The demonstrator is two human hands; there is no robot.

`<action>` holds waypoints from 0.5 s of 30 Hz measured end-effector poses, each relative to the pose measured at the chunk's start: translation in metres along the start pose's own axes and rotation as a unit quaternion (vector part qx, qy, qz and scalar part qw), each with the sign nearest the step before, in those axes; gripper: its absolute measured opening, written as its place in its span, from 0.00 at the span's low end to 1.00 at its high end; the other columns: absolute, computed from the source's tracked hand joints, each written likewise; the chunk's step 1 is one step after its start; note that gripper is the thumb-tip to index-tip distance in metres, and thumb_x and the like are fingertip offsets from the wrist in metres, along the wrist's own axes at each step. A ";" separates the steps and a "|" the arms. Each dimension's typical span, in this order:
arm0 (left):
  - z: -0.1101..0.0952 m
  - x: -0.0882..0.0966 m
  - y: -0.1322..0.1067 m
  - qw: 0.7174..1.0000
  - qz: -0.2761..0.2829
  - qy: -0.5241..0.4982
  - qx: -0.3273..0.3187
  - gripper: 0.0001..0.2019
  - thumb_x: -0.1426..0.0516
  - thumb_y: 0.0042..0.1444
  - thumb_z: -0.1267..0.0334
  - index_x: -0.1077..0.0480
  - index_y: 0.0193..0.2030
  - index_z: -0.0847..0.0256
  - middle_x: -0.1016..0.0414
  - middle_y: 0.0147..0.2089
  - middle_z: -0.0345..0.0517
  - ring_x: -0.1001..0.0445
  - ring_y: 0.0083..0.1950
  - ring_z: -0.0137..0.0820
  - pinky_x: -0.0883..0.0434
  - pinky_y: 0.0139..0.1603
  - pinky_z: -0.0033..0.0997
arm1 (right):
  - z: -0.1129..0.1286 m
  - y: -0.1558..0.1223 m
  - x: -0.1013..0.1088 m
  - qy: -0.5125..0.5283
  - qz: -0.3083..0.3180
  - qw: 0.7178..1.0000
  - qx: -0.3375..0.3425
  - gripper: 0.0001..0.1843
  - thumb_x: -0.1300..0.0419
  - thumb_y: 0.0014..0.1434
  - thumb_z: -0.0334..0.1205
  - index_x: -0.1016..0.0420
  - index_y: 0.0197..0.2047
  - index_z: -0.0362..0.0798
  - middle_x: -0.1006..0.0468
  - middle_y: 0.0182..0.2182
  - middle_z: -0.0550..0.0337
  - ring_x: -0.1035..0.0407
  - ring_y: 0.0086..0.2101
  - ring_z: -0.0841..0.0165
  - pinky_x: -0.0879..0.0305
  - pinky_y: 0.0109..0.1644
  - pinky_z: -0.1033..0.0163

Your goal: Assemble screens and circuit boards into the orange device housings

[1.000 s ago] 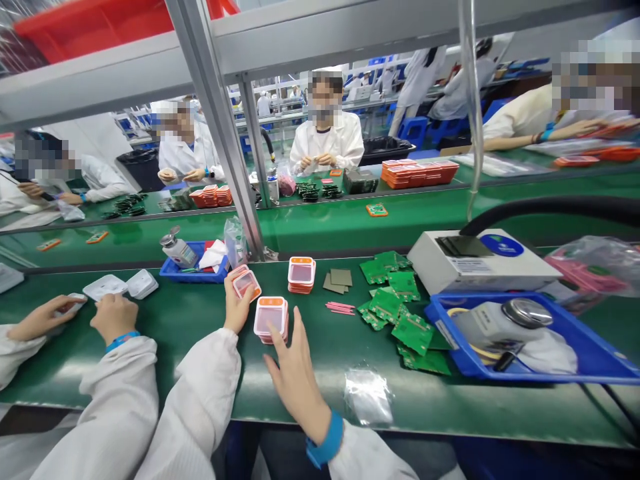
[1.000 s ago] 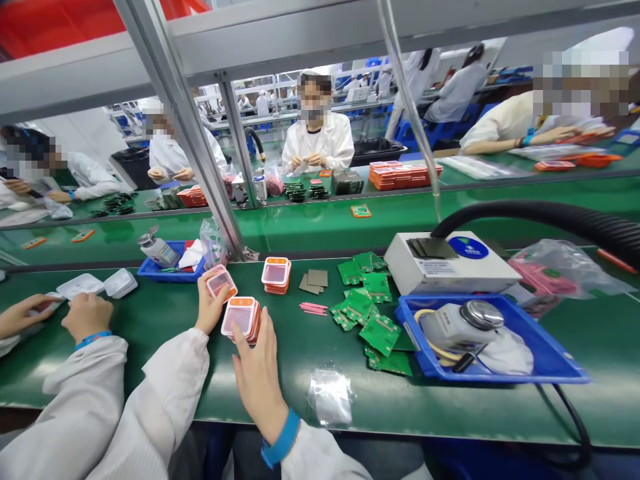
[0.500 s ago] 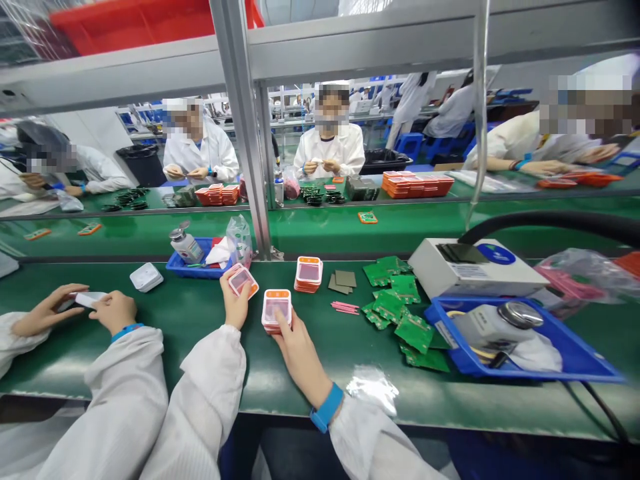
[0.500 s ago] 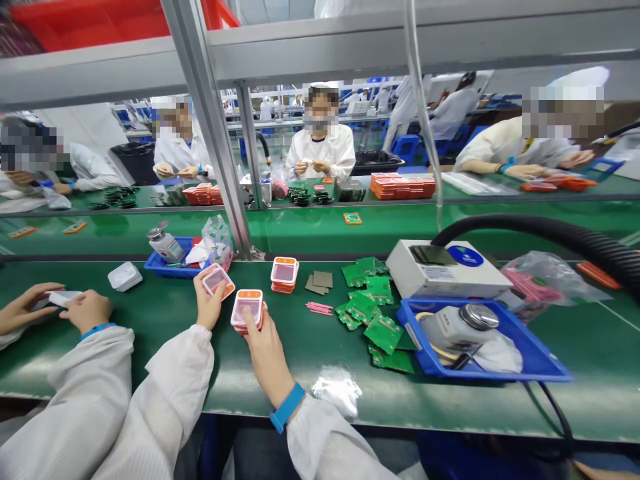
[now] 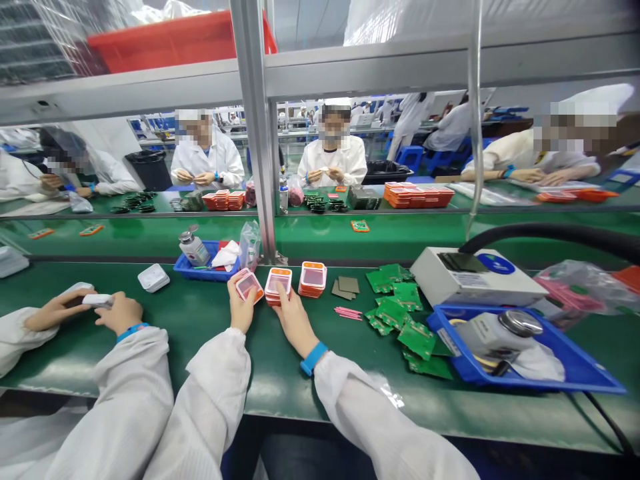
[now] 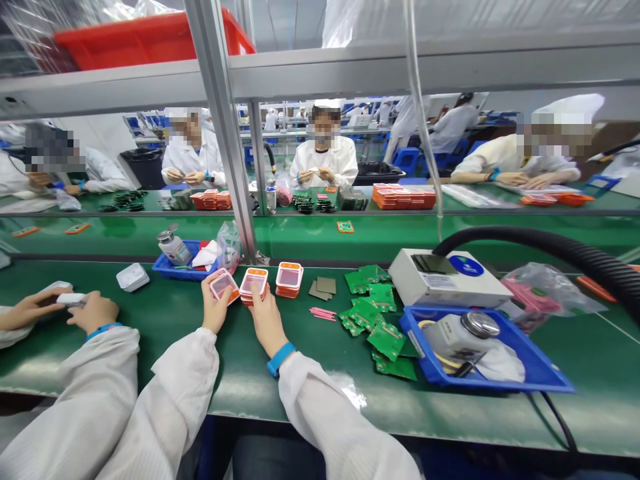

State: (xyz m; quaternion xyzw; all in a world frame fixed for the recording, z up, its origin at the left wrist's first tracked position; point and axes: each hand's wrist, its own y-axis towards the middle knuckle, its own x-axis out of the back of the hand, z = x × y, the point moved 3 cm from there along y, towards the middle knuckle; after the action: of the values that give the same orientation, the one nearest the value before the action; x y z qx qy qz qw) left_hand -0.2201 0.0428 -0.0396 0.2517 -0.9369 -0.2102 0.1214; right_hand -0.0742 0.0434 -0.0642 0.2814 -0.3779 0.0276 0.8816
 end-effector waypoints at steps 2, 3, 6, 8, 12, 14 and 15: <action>0.001 0.001 -0.001 1.000 -0.001 0.008 -0.003 0.19 0.43 0.54 0.59 0.42 0.52 0.53 0.35 0.58 0.49 0.31 0.56 0.35 0.33 0.59 0.43 | -0.003 0.008 -0.002 0.001 0.001 1.000 -0.005 0.36 0.45 0.59 0.27 0.51 0.68 0.51 0.35 0.56 0.41 0.34 0.53 0.53 0.32 0.53 0.48; 0.001 0.002 -0.001 1.000 -0.001 0.013 -0.005 0.19 0.43 0.54 0.59 0.41 0.52 0.53 0.36 0.58 0.49 0.31 0.57 0.36 0.33 0.59 0.44 | -0.005 0.012 -0.003 0.002 0.001 1.000 -0.007 0.37 0.45 0.59 0.27 0.52 0.68 0.52 0.35 0.56 0.41 0.34 0.53 0.53 0.32 0.53 0.48; 0.003 0.004 -0.001 1.000 0.003 0.028 -0.013 0.20 0.43 0.53 0.59 0.41 0.53 0.52 0.35 0.58 0.49 0.32 0.58 0.39 0.32 0.58 0.48 | -0.008 0.021 -0.005 0.003 0.002 1.000 -0.014 0.38 0.45 0.59 0.27 0.54 0.69 0.52 0.34 0.55 0.42 0.34 0.52 0.53 0.32 0.53 0.48; 0.004 0.004 -0.001 0.999 0.009 0.038 -0.020 0.21 0.43 0.52 0.59 0.40 0.54 0.49 0.34 0.58 0.48 0.33 0.60 0.42 0.30 0.55 0.50 | -0.009 0.025 -0.006 0.003 0.001 1.000 -0.017 0.38 0.45 0.59 0.27 0.54 0.69 0.52 0.34 0.54 0.42 0.34 0.52 0.53 0.32 0.53 0.48; 0.010 -0.001 -0.003 0.998 0.027 0.058 -0.029 0.24 0.41 0.50 0.60 0.40 0.54 0.41 0.31 0.57 0.44 0.34 0.61 0.47 0.28 0.51 0.55 | -0.011 0.030 -0.007 0.005 -0.005 1.000 -0.022 0.39 0.46 0.58 0.27 0.56 0.69 0.51 0.33 0.51 0.45 0.33 0.51 0.55 0.34 0.54 0.49; 0.012 0.005 -0.001 0.996 0.040 0.070 -0.033 0.24 0.40 0.49 0.60 0.38 0.54 0.40 0.30 0.56 0.42 0.33 0.59 0.49 0.27 0.48 0.57 | -0.011 0.032 -0.008 0.006 -0.008 1.000 -0.023 0.39 0.47 0.58 0.26 0.57 0.70 0.51 0.32 0.51 0.46 0.34 0.51 0.56 0.35 0.55 0.49; 0.011 0.013 0.002 0.995 0.047 0.077 -0.035 0.24 0.39 0.47 0.59 0.37 0.53 0.39 0.29 0.55 0.42 0.32 0.59 0.50 0.26 0.47 0.58 | -0.012 0.033 -0.008 0.006 -0.009 1.000 -0.023 0.40 0.47 0.58 0.26 0.58 0.70 0.51 0.32 0.51 0.46 0.34 0.52 0.56 0.35 0.55 0.50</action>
State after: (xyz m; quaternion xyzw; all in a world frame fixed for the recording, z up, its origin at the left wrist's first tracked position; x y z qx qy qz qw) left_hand -0.2360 0.0409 -0.0472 0.2182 -0.9276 -0.2169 0.2118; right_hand -0.0810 0.0785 -0.0605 0.2640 -0.3708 0.0130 0.8903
